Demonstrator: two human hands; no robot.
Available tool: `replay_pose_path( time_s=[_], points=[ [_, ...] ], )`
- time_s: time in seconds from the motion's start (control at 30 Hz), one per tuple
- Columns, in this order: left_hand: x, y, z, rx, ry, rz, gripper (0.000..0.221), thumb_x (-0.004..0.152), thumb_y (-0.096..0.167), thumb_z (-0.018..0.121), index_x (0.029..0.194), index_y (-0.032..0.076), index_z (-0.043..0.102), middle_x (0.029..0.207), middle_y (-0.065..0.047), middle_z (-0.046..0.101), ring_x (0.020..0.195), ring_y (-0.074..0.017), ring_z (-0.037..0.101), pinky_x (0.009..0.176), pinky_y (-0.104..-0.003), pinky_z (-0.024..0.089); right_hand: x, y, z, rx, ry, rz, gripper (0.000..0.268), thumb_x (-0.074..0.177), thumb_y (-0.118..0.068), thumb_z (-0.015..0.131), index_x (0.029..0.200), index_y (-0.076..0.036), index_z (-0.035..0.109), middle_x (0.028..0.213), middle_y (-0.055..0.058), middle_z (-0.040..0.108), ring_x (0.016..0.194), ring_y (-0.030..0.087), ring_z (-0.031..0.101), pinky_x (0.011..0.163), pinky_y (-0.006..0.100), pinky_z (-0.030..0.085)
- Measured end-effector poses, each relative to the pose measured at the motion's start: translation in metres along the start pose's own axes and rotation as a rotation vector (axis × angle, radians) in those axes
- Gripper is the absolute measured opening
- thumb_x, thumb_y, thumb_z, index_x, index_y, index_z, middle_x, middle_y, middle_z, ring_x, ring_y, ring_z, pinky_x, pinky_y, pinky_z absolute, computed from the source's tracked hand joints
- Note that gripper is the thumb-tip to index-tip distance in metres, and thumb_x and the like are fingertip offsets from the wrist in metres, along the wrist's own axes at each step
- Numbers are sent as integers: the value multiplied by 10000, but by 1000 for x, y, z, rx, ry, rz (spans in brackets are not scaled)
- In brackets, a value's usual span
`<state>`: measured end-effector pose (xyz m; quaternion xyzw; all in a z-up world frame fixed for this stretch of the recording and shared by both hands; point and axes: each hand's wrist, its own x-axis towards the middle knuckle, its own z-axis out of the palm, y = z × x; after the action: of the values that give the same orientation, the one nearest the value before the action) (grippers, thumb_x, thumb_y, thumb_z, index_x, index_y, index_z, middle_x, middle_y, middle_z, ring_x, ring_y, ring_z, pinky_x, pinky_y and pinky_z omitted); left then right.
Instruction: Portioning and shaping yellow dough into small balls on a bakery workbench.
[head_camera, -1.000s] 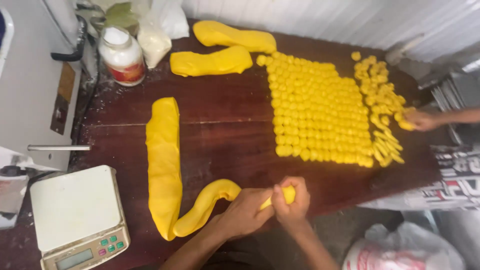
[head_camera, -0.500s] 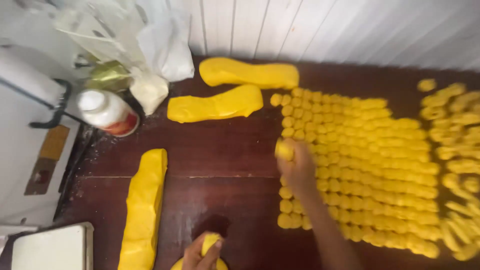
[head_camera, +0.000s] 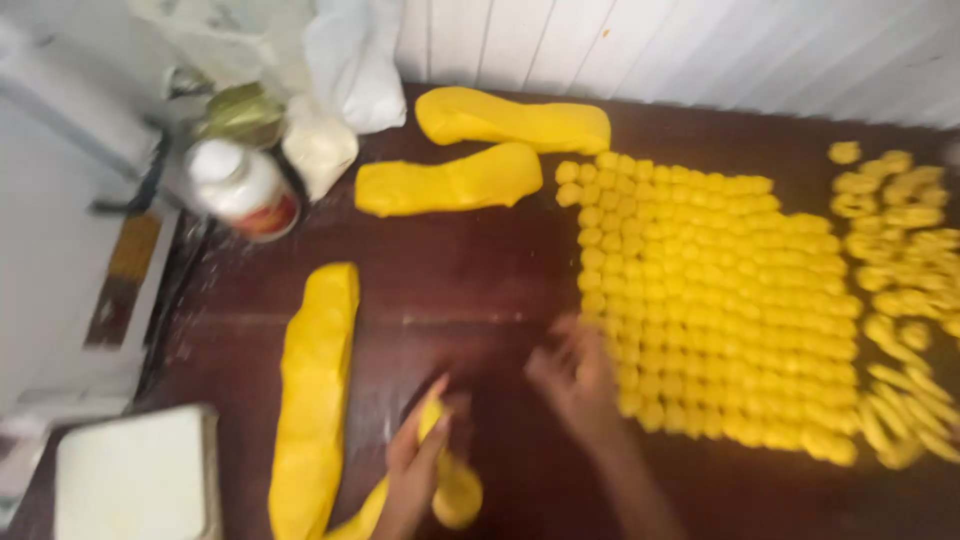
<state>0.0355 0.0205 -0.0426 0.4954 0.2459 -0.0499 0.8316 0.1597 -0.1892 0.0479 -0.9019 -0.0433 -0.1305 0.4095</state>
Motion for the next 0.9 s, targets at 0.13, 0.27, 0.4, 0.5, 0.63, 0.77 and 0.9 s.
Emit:
replay_pose_path(
  time_s=[0.13,0.27,0.4,0.5,0.63,0.77,0.9],
  points=[
    [-7,35,28,196,-458,435,682,941,50,588,1585,21,364,1544,-147,456,1278,-293,506,995,-398,460,-107,-69,7,186,-419,210,620,751,-176,825,1310,-75,577,1045,82,681,866,214,662,753,354,562],
    [-17,42,13,-52,-857,100,774,990,129,524,1684,112,182,1631,-30,418,1465,-134,450,1179,-273,373,-130,-77,4,122,-244,-155,484,870,-71,771,1316,-41,585,1164,95,710,1077,183,698,920,339,561],
    [-48,39,-10,97,-944,-13,771,919,130,600,1650,92,358,1219,-142,653,958,-202,588,834,-383,473,-140,-129,-21,79,-250,-72,480,856,-112,741,1289,-29,551,1150,116,682,1024,197,688,826,317,588],
    [-76,83,-6,330,-884,631,447,868,151,676,1287,27,580,1113,-146,696,1026,-311,725,852,-402,567,-143,-158,-41,-187,-260,-224,410,830,-136,778,1189,-15,622,1100,152,700,909,233,728,690,315,609],
    [-87,93,-6,426,-903,591,207,908,175,697,1051,37,641,955,-186,700,918,-403,697,745,-421,539,-161,-137,-30,-277,-213,-409,257,831,-172,820,971,-78,626,850,127,659,742,277,680,638,375,550],
    [-76,92,7,480,-860,662,121,930,99,648,1036,44,662,935,-159,680,871,-381,692,734,-407,540,-171,-48,3,170,96,11,178,893,-169,703,968,-56,587,778,127,647,647,244,614,602,347,534],
    [-40,85,25,209,-853,865,68,1018,75,656,1084,62,649,1035,-99,702,941,-276,687,842,-358,547,-141,31,12,-104,95,85,210,869,-159,728,991,-38,607,788,110,649,691,189,656,616,320,520]
  ],
)
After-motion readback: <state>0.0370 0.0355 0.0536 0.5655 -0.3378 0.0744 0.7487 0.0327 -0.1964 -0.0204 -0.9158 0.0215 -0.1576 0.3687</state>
